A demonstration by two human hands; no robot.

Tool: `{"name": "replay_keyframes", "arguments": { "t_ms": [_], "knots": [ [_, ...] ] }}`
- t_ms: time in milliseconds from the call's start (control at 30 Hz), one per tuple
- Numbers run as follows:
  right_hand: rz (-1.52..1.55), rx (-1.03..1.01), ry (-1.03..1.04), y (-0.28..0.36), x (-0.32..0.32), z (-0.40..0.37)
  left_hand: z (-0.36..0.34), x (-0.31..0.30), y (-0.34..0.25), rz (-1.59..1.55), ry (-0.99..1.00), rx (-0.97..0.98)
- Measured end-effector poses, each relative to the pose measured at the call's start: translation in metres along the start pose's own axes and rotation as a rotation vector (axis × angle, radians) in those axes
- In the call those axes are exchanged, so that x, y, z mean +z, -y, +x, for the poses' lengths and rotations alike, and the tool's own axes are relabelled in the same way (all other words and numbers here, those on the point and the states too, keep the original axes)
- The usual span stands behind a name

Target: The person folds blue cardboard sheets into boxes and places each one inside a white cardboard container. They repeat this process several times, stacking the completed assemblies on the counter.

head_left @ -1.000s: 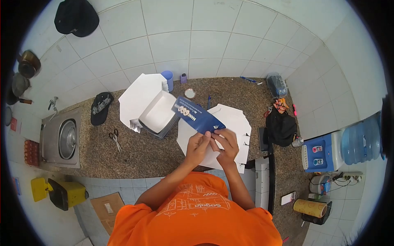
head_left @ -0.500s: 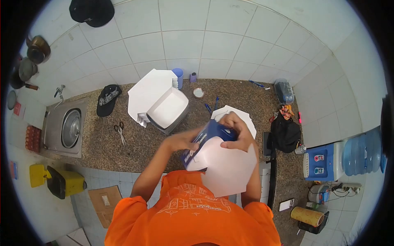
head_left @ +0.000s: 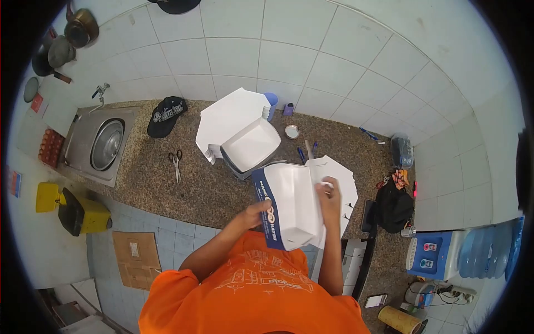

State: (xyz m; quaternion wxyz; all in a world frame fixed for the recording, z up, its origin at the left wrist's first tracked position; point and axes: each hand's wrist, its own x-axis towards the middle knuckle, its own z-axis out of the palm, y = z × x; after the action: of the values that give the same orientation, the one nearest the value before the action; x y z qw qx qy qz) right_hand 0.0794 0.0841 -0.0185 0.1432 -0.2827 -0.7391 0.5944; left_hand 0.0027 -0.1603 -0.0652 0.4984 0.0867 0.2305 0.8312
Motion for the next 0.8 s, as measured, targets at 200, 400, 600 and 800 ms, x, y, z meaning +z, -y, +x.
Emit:
{"name": "replay_keyframes", "arguments": {
  "t_ms": [200, 400, 600, 800],
  "knots": [
    [0.165, 0.033, -0.046, 0.013, 0.021, 0.014, 0.01, 0.027, -0.019, 0.485, -0.023, 0.37],
    [0.107, 0.045, 0.447, 0.014, 0.076, 0.031, 0.023, 0.024, -0.062, 1.192, -0.138, 0.599],
    [-0.313, -0.441, 0.447, 0.062, 0.126, 0.141, -0.007, -0.026, -0.111, 2.047, -0.392, 0.768],
    [-0.81, -0.597, 0.353, 0.046, 0.182, 0.203, -0.005, -0.056, -0.104, 1.914, -0.422, 0.848]
  ]
}}
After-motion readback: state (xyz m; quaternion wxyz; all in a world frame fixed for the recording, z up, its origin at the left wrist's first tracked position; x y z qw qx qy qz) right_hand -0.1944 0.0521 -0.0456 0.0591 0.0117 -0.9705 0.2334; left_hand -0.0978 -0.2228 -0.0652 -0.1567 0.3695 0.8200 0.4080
